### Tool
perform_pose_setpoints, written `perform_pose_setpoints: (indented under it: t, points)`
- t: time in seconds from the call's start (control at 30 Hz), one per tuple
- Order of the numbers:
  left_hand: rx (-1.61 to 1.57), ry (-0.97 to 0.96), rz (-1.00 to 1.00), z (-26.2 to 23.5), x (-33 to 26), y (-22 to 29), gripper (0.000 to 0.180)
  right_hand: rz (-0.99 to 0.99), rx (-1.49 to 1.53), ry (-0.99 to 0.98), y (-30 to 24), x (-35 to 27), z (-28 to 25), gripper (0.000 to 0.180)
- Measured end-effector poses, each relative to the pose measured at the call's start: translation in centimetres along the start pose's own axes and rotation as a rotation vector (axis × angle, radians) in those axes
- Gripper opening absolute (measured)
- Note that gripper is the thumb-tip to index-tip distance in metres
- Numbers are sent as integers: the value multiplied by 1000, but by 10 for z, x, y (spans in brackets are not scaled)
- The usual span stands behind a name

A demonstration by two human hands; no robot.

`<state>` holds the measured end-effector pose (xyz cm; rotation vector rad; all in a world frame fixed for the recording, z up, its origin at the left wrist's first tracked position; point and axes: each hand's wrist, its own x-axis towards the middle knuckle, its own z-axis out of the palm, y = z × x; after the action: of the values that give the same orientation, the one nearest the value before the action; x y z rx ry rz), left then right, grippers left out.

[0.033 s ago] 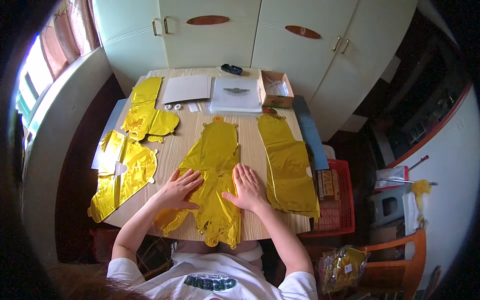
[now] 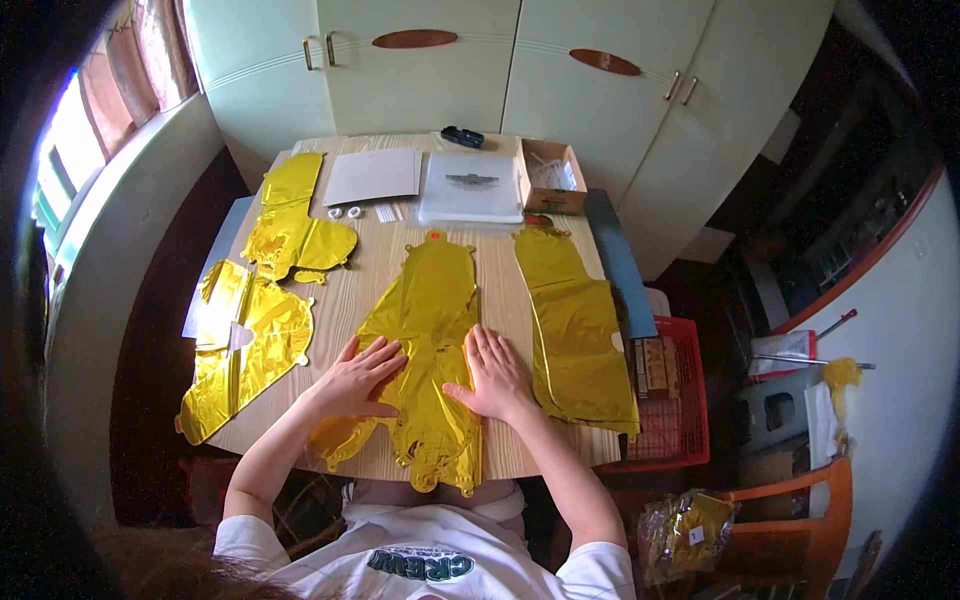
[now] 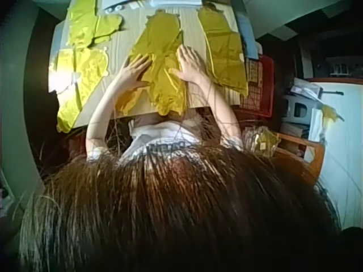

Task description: Folding and organizing gold-colored foil balloons on a wooden table.

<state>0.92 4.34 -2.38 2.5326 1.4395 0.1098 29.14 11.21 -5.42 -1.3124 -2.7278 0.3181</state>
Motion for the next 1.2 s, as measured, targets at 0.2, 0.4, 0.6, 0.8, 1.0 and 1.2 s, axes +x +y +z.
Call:
perform_pose_setpoints:
  t: [0.2,0.4,0.6,0.8,1.0,1.2]
  points:
    - [0,3,1,6,5,4,94,13,-46,-42,-5,0,-3,99]
    - [2,20,-4,10,6,3,93,25,-62,-17,-6,1,1,97]
    - [-2,24,0,10,5,4,91,12,-62,17,-8,1,1,92]
    - [1,38,-3,10,6,6,85,9,-96,11,-8,0,3,92]
    - [-38,74,-37,12,5,5,83,1,-9,71,-2,4,5,88]
    - [-37,246,-226,2,-14,-3,75,19,62,151,15,30,7,82]
